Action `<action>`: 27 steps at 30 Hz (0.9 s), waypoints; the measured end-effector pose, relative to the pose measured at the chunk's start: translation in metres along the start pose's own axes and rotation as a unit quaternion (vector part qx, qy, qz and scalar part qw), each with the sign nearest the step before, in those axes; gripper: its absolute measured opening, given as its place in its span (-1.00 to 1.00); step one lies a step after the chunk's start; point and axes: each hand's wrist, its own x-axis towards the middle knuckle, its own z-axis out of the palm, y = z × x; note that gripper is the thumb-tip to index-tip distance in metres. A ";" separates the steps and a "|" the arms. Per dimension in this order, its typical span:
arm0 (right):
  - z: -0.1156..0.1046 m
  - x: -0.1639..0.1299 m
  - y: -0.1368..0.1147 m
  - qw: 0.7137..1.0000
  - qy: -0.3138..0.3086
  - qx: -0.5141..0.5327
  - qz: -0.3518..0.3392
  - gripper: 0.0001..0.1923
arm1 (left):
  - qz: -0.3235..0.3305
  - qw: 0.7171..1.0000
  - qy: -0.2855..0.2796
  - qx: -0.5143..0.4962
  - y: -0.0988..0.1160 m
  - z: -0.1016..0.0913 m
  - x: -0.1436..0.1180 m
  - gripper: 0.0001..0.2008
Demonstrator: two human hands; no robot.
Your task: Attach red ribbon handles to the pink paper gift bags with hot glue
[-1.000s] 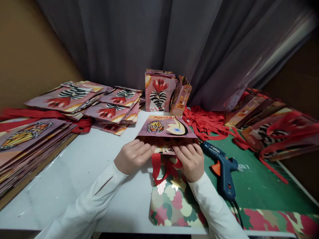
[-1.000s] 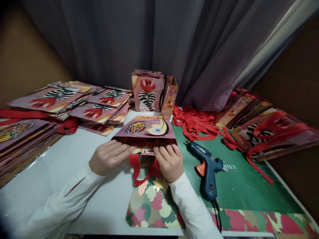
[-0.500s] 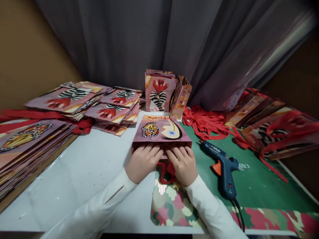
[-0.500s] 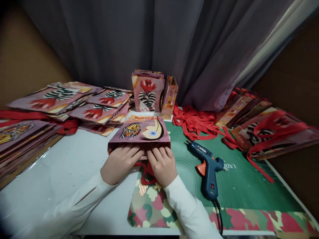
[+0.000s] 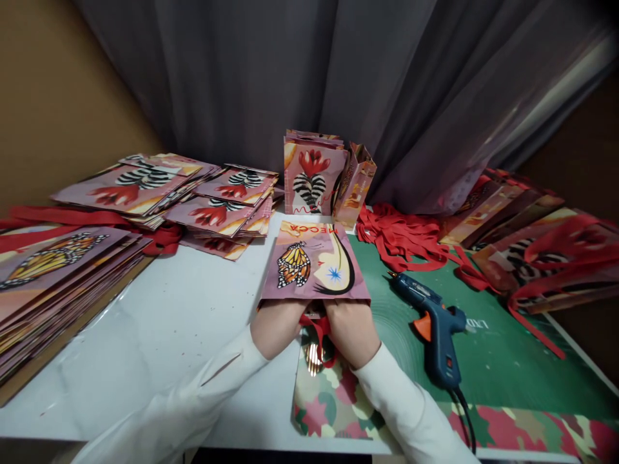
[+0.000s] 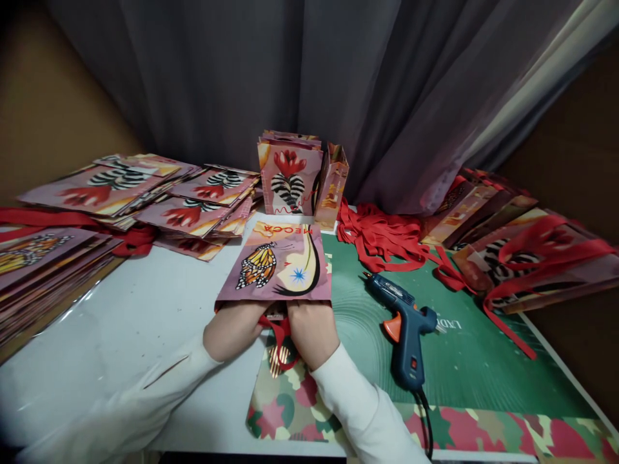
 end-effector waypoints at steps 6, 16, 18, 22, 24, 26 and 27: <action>0.002 -0.003 0.001 0.999 -0.023 0.042 0.006 -0.46 | -0.018 1.000 -0.001 -0.008 -0.004 0.007 -0.005 -0.19; -0.008 -0.001 0.004 1.000 0.008 -0.002 -0.006 -0.63 | 0.006 0.996 0.043 0.075 -0.004 -0.004 0.001 -0.19; -0.013 -0.001 0.009 1.000 0.018 -0.001 -0.011 -0.67 | 0.026 0.991 0.053 0.117 -0.002 -0.010 0.004 -0.28; -0.022 -0.002 0.020 0.999 0.047 -0.006 -0.014 -0.75 | 0.092 0.970 0.112 0.196 0.000 -0.024 0.008 -0.68; -0.026 -0.003 0.026 0.998 0.056 -0.014 -0.010 -0.75 | 0.108 0.958 0.146 0.220 -0.003 -0.031 0.008 -0.79; -0.028 -0.003 0.031 0.998 0.058 -0.021 -0.026 -0.73 | 0.124 0.952 0.163 0.229 -0.009 -0.037 0.009 -0.81; -0.028 -0.003 0.034 0.997 0.055 -0.023 -0.041 -0.73 | 0.140 0.950 0.164 0.225 -0.013 -0.039 0.010 -0.81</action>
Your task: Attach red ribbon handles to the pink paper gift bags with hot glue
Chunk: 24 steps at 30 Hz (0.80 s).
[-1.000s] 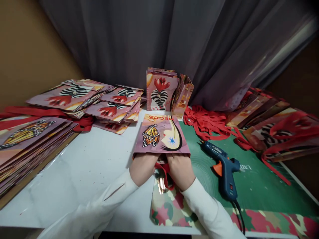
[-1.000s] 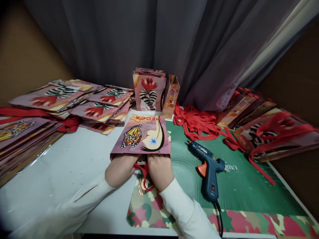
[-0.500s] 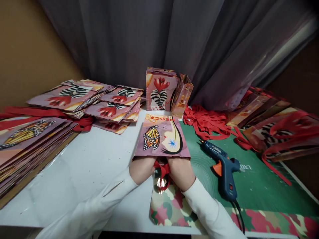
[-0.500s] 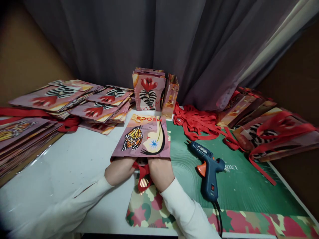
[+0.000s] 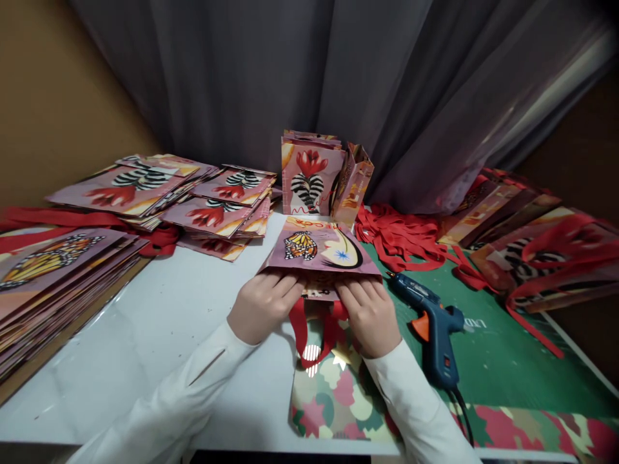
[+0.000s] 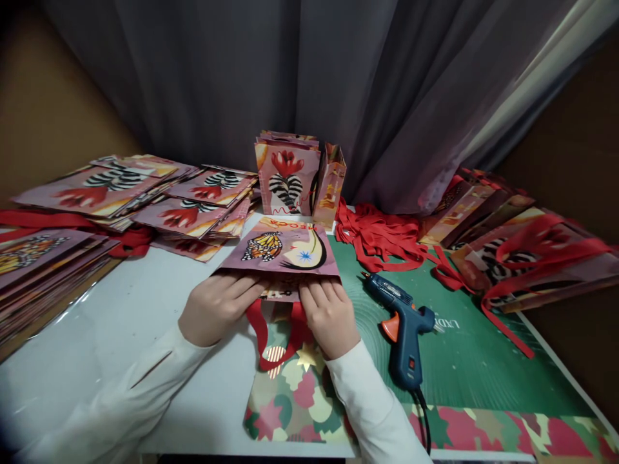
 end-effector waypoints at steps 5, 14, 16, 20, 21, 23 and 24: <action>0.001 0.000 0.009 0.999 -0.007 -0.015 -0.045 -0.72 | 0.071 0.996 -0.001 -0.047 -0.018 0.004 -0.001 -0.77; -0.011 0.002 0.010 0.998 0.061 -0.002 -0.024 -0.78 | 0.064 0.993 0.084 -0.059 -0.014 0.002 -0.003 -0.83; -0.012 0.002 0.010 0.998 0.043 -0.001 -0.038 -0.77 | 0.075 0.993 0.077 -0.053 -0.016 0.002 -0.003 -0.82; -0.007 0.001 0.014 0.997 0.008 0.017 -0.068 -0.70 | 0.081 0.994 0.034 -0.061 -0.018 0.004 -0.002 -0.81; -0.006 0.000 0.016 0.997 0.005 0.024 -0.070 -0.69 | 0.079 0.994 0.029 -0.065 -0.017 0.004 -0.001 -0.81; -0.003 -0.001 0.017 0.997 0.015 0.029 -0.064 -0.69 | 0.077 0.994 0.032 -0.070 -0.016 0.005 -0.001 -0.79; -0.003 -0.001 0.017 0.997 0.026 0.028 -0.060 -0.69 | 0.077 0.994 0.038 -0.070 -0.015 0.005 -0.001 -0.78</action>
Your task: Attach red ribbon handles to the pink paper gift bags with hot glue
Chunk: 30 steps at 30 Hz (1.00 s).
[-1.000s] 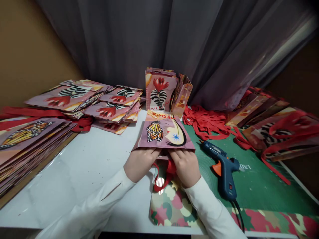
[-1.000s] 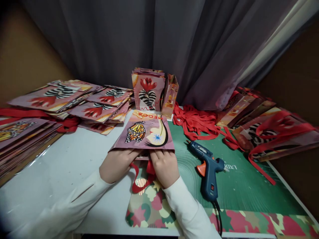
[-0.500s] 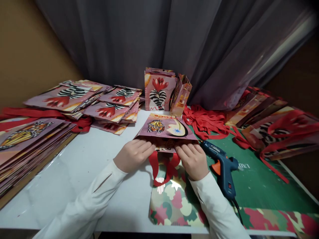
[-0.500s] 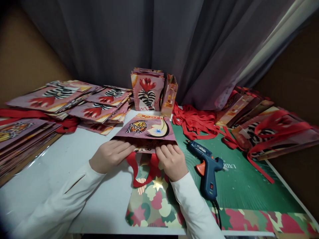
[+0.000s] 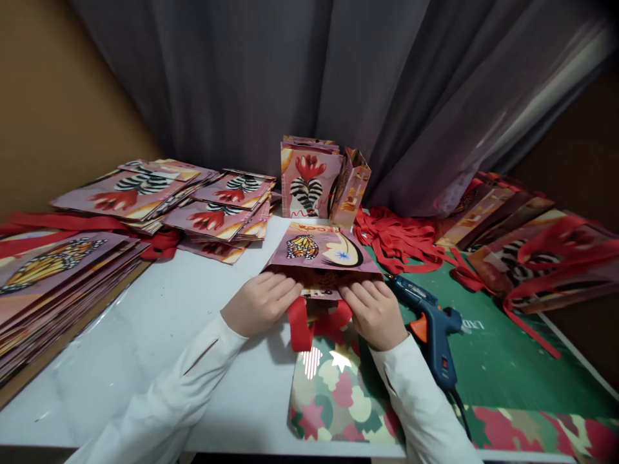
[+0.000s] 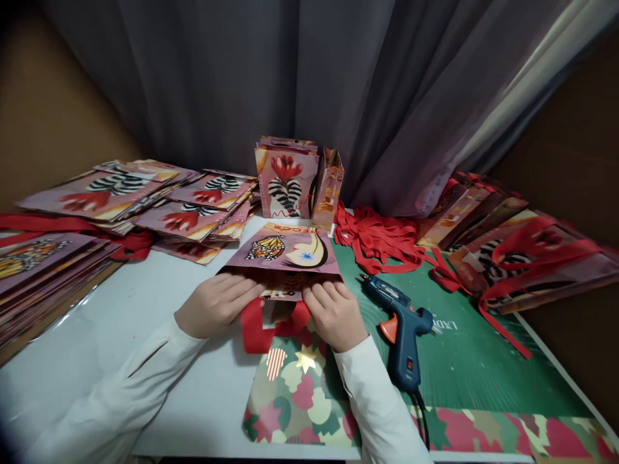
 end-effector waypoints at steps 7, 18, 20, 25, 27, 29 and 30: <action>0.002 0.001 -0.007 0.999 0.030 -0.009 0.017 -0.70 | 0.002 1.000 -0.020 -0.018 0.002 -0.003 0.003 -0.76; 0.013 0.007 -0.024 0.998 -0.044 0.018 0.051 -0.68 | -0.103 0.988 -0.097 0.065 0.034 0.008 0.006 -0.81; 0.014 0.011 -0.032 0.995 -0.059 0.013 0.082 -0.70 | -0.114 0.985 -0.114 0.057 0.040 0.009 0.008 -0.81; 0.023 0.016 -0.048 0.987 -0.101 -0.010 0.122 -0.69 | -0.199 0.961 -0.191 0.024 0.059 0.013 0.011 -0.68; 0.026 0.016 -0.049 0.986 -0.116 -0.002 0.124 -0.67 | -0.248 0.945 -0.212 -0.019 0.062 0.016 0.008 -0.55; 0.028 0.015 -0.049 0.983 -0.133 0.012 0.125 -0.67 | -0.290 0.930 -0.212 -0.082 0.063 0.019 0.004 -0.41; 0.029 0.014 -0.048 0.982 -0.138 0.019 0.125 -0.65 | -0.304 0.923 -0.205 -0.115 0.062 0.020 0.002 -0.35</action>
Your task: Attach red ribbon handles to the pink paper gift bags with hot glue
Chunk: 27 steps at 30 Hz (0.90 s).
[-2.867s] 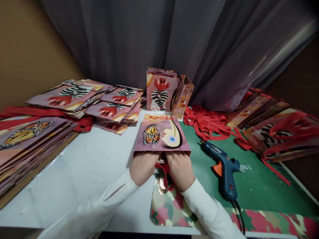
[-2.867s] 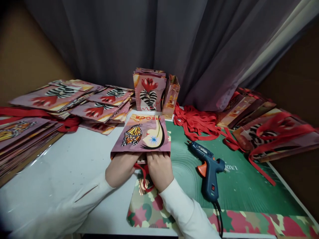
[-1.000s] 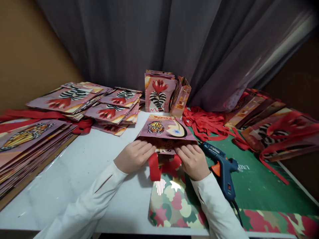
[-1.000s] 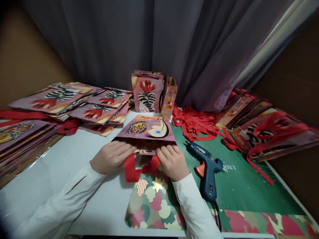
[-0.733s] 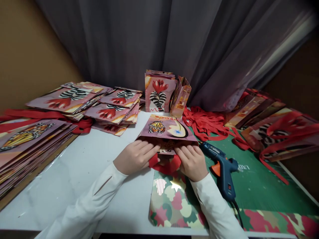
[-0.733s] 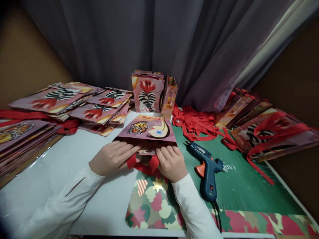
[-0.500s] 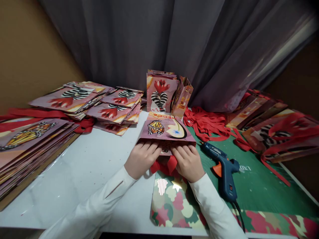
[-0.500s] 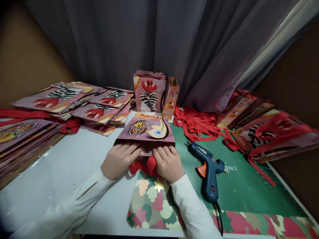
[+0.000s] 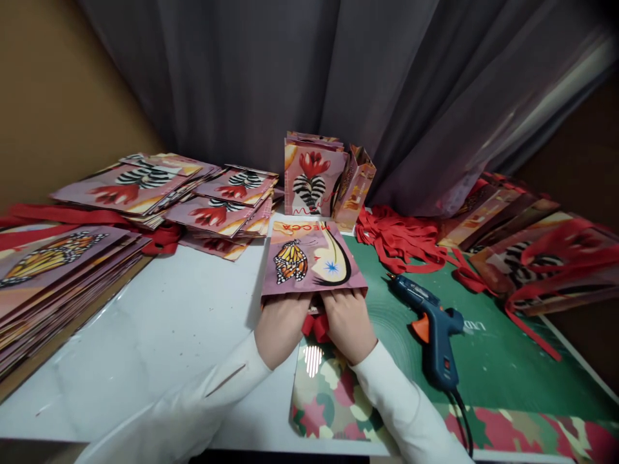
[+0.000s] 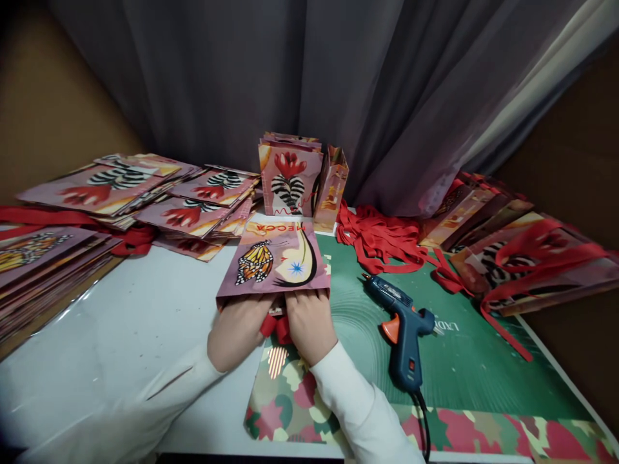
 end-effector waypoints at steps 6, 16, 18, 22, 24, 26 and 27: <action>0.011 -0.002 0.004 0.998 0.003 0.058 -0.019 -0.40 | -0.029 0.993 -0.060 -0.099 -0.009 0.006 -0.002 -0.22; 0.022 0.001 0.009 0.995 0.030 0.095 0.018 -0.40 | 0.006 1.000 0.009 -0.014 -0.015 0.010 -0.003 -0.33; 0.021 0.004 0.011 0.994 0.041 0.097 0.028 -0.41 | 0.011 0.999 0.032 -0.003 -0.016 0.010 -0.001 -0.31; 0.012 0.002 0.012 0.997 0.045 0.060 0.007 -0.43 | 0.023 0.998 0.063 -0.007 -0.016 0.003 0.005 -0.34; 0.006 -0.002 0.012 0.998 0.052 0.037 -0.022 -0.47 | 0.030 0.998 0.061 -0.012 -0.016 -0.001 0.008 -0.31; 0.002 -0.004 0.011 0.997 0.065 0.012 -0.048 -0.55 | 0.036 0.998 0.058 -0.013 -0.015 -0.005 0.009 -0.26; 0.001 -0.005 0.011 0.996 0.072 -0.003 -0.058 -0.57 | 0.038 0.997 0.059 -0.011 -0.015 -0.007 0.010 -0.25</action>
